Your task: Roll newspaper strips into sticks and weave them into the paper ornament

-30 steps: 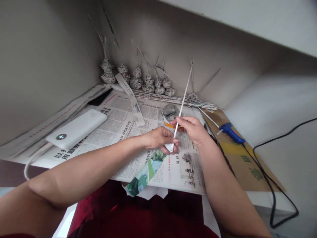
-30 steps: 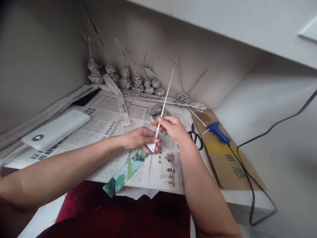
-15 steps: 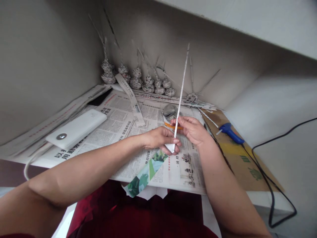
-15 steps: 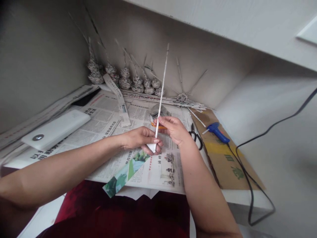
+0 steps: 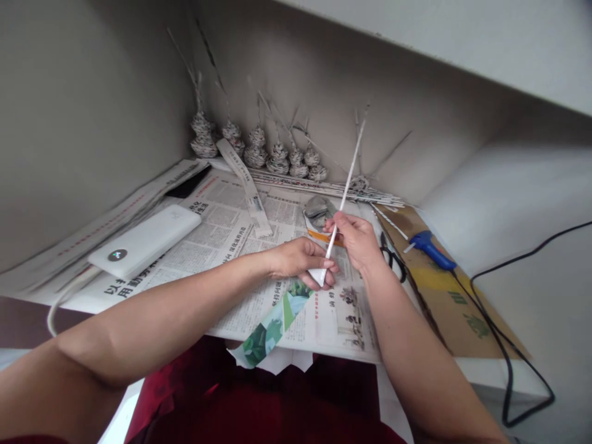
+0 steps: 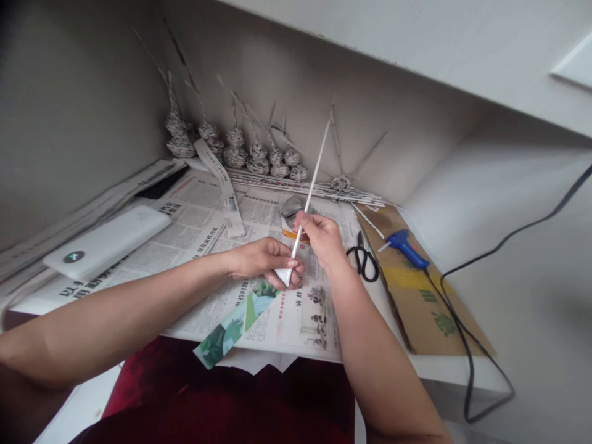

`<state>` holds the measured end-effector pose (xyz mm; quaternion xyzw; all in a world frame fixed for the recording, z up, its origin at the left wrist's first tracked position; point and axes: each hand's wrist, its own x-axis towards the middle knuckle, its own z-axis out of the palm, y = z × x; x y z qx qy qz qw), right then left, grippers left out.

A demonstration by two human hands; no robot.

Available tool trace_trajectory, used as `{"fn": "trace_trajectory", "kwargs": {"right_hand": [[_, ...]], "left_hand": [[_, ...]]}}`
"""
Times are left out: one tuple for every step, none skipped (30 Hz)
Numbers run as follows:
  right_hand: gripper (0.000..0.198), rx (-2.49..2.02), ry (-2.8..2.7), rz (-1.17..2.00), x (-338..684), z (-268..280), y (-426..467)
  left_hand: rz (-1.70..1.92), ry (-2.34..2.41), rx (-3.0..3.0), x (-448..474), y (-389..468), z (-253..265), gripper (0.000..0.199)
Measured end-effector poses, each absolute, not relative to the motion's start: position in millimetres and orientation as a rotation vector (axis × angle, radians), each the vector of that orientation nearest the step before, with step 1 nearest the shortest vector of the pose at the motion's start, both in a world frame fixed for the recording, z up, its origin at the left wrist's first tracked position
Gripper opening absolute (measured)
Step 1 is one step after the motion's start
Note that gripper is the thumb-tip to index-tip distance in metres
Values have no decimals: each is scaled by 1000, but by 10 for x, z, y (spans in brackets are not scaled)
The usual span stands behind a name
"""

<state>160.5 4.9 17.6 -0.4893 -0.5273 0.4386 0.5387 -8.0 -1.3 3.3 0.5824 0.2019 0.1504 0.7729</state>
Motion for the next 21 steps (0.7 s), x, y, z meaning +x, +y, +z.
{"fn": "trace_trajectory", "kwargs": {"right_hand": [[38,-1191,-1268,972,1621,148,76],[41,-1231,-1294,890,1645,116,108],[43,-1283,-1337,787,1672,81,143],[43,-1342,-1395,663,1697,47,180],[42,-1398,-1472,527,1717,14,216],[42,-1453,-1567,384,1729,-15,248],[42,-1511,-1674,247,1731,-39,276],[43,-1575,-1786,120,1724,-59,296],[41,-1642,-1886,15,1712,-74,311],[37,-1706,-1962,-60,1697,-84,318],[34,-1763,-2005,-111,1683,-90,320],[33,-1808,-2017,-146,1673,-94,319],[35,-1840,-2012,-169,1668,-94,316],[37,-1863,-2000,-185,1667,-93,312],[38,-1883,-1990,-196,1670,-90,311],[39,-1906,-1986,-204,1674,-86,312],[39,-1926,-1985,-201,1678,-82,315],[40,-1940,-1982,-192,1680,-78,319],[40,-1948,-1980,-184,1682,-75,324],[41,-1953,-1973,-183,1681,-73,329],[42,-1962,-1965,-188,1681,-72,331]], "left_hand": [[328,434,1261,-81,-12,34,33],[331,433,1257,-82,-10,36,33],[337,434,1252,-84,-8,39,34],[341,437,1246,-85,-6,41,34],[345,441,1240,-85,-4,41,35],[347,438,1237,-85,-1,38,35],[348,431,1238,-84,3,32,36],[349,424,1242,-83,7,24,37],[349,419,1248,-81,12,13,37],[351,416,1252,-80,18,1,38],[354,416,1255,-79,24,-10,38],[360,417,1255,-79,29,-19,38],[367,416,1252,-80,34,-26,38],[375,410,1248,-82,38,-30,37],[384,401,1245,-85,42,-32,37],[392,393,1241,-88,44,-32,37],[396,388,1239,-91,47,-32,37],[400,386,1237,-93,49,-32,37],[404,386,1238,-96,51,-32,38],[406,387,1239,-97,53,-34,38],[407,390,1241,-98,56,-36,39]]}}
